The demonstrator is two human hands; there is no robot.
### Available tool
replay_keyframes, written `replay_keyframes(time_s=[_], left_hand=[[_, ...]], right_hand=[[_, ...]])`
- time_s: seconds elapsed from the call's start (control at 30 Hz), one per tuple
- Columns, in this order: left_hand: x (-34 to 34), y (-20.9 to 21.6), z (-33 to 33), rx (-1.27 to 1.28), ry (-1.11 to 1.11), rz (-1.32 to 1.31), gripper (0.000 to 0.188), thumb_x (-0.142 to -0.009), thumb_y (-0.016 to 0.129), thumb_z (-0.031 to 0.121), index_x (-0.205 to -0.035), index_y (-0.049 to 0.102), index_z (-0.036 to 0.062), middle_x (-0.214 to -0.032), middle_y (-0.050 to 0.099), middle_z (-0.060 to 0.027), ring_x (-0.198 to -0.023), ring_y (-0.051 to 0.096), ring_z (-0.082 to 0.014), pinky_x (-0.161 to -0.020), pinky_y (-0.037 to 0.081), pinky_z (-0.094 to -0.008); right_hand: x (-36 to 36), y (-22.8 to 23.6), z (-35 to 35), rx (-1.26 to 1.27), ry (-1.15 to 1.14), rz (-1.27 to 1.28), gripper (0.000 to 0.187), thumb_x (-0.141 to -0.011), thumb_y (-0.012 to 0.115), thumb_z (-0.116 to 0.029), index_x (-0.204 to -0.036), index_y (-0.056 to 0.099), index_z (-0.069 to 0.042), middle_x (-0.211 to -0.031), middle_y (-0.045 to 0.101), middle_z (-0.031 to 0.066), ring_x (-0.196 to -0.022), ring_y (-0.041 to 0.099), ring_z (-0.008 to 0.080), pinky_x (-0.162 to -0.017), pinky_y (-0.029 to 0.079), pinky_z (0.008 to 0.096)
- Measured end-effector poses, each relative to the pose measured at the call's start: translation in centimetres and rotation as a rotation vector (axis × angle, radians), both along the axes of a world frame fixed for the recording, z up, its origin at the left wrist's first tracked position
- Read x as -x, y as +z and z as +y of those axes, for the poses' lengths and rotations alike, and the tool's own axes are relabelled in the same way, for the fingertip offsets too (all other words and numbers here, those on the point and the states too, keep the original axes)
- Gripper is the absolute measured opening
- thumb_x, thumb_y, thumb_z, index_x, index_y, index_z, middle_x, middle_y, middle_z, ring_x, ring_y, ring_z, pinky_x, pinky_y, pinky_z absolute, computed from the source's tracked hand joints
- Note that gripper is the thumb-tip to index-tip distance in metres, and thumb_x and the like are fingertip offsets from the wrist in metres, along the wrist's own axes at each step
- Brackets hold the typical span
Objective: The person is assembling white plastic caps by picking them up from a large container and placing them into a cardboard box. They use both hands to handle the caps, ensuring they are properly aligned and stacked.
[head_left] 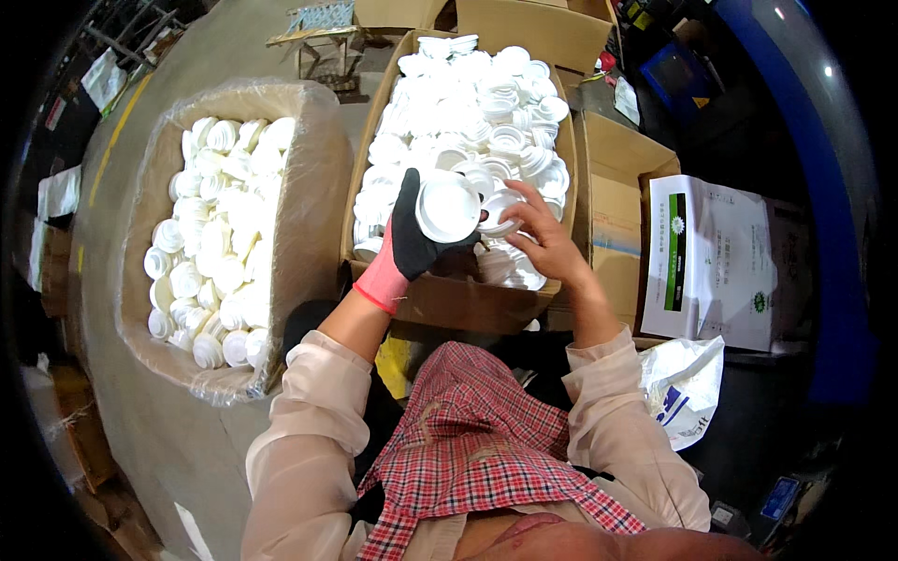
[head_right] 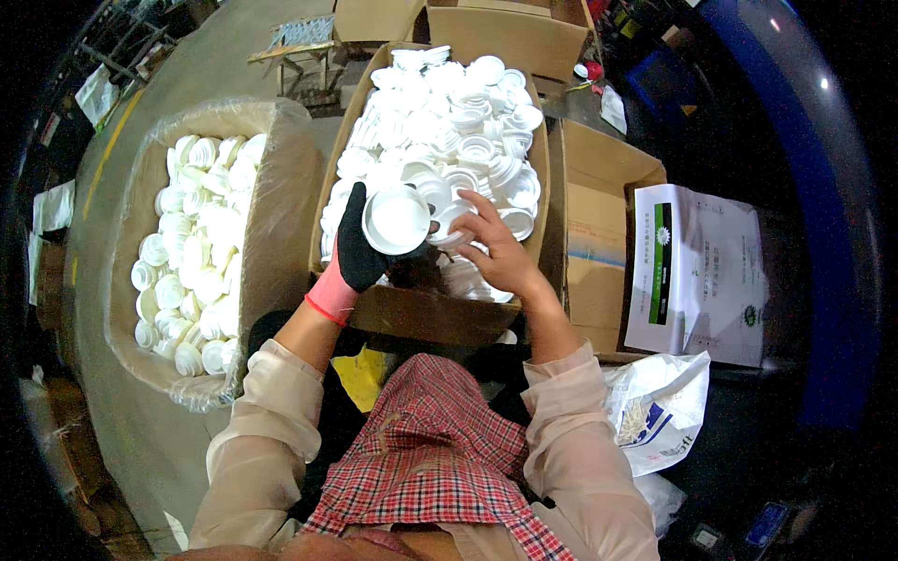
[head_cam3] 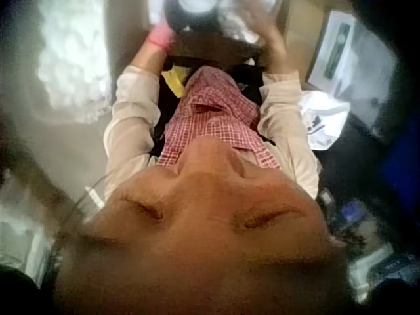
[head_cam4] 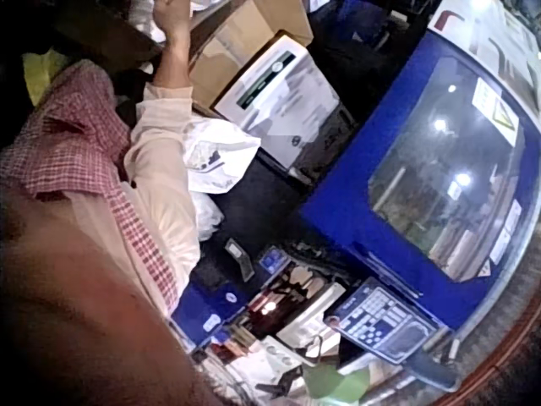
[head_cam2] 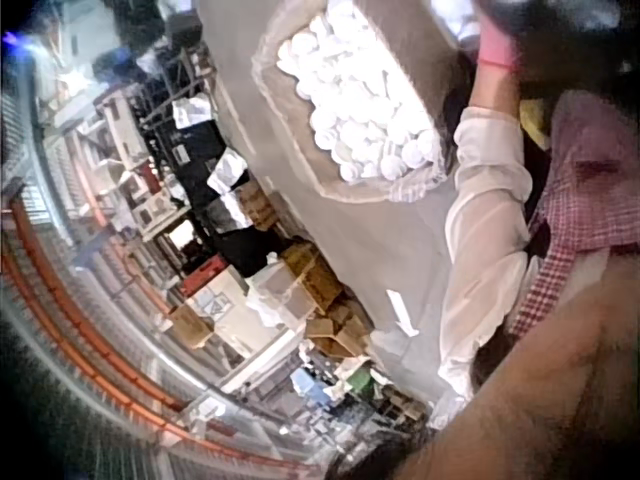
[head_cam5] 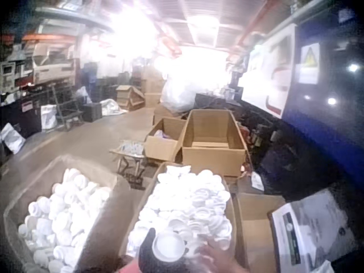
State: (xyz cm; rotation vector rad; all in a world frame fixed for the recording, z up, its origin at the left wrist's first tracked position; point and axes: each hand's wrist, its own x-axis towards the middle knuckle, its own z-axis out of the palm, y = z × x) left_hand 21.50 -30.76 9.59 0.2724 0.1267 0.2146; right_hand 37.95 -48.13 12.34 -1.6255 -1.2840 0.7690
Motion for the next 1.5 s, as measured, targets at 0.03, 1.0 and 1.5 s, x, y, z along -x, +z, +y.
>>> replay_keyframes(time_s=[0.03, 1.0, 1.5], left_hand=[[-0.1, -0.8, -0.1, -0.142, 0.017, -0.041, 0.058, -0.098, 0.046, 0.045, -0.133, 0.041, -0.0013, -0.125, 0.056, -0.0191, -0.114, 0.058, -0.0315, -0.09, 0.052, -0.048], [-0.4, 1.5, -3.8, -0.804, 0.36, -0.001, 0.048, -0.1, 0.043, 0.02, -0.143, 0.034, 0.002, -0.138, 0.047, -0.0118, -0.126, 0.047, -0.0228, -0.106, 0.038, -0.037], [0.0, 3.2, -4.3, -0.569, 0.307, -0.026, 0.054, -0.102, 0.037, 0.036, -0.145, 0.032, 0.0031, -0.14, 0.045, -0.0114, -0.128, 0.045, -0.0226, -0.107, 0.035, -0.0358]], right_hand=[[0.5, -0.2, 0.3, -0.038, -0.034, 0.034, 0.043, -0.079, 0.071, -0.006, -0.118, 0.053, -0.01, -0.145, 0.035, 0.0091, -0.128, 0.043, 0.0269, -0.097, 0.044, 0.0405], [6.3, 3.0, 2.0, -0.447, -0.298, -0.488, 0.067, -0.066, 0.083, -0.013, -0.127, 0.055, -0.005, -0.12, 0.055, 0.0141, -0.107, 0.053, 0.0339, -0.091, 0.045, 0.0412], [6.7, 3.4, 1.9, -0.444, -0.325, -0.507, 0.069, -0.065, 0.084, -0.013, -0.127, 0.054, -0.005, -0.118, 0.055, 0.0143, -0.106, 0.054, 0.0325, -0.088, 0.046, 0.0412]])
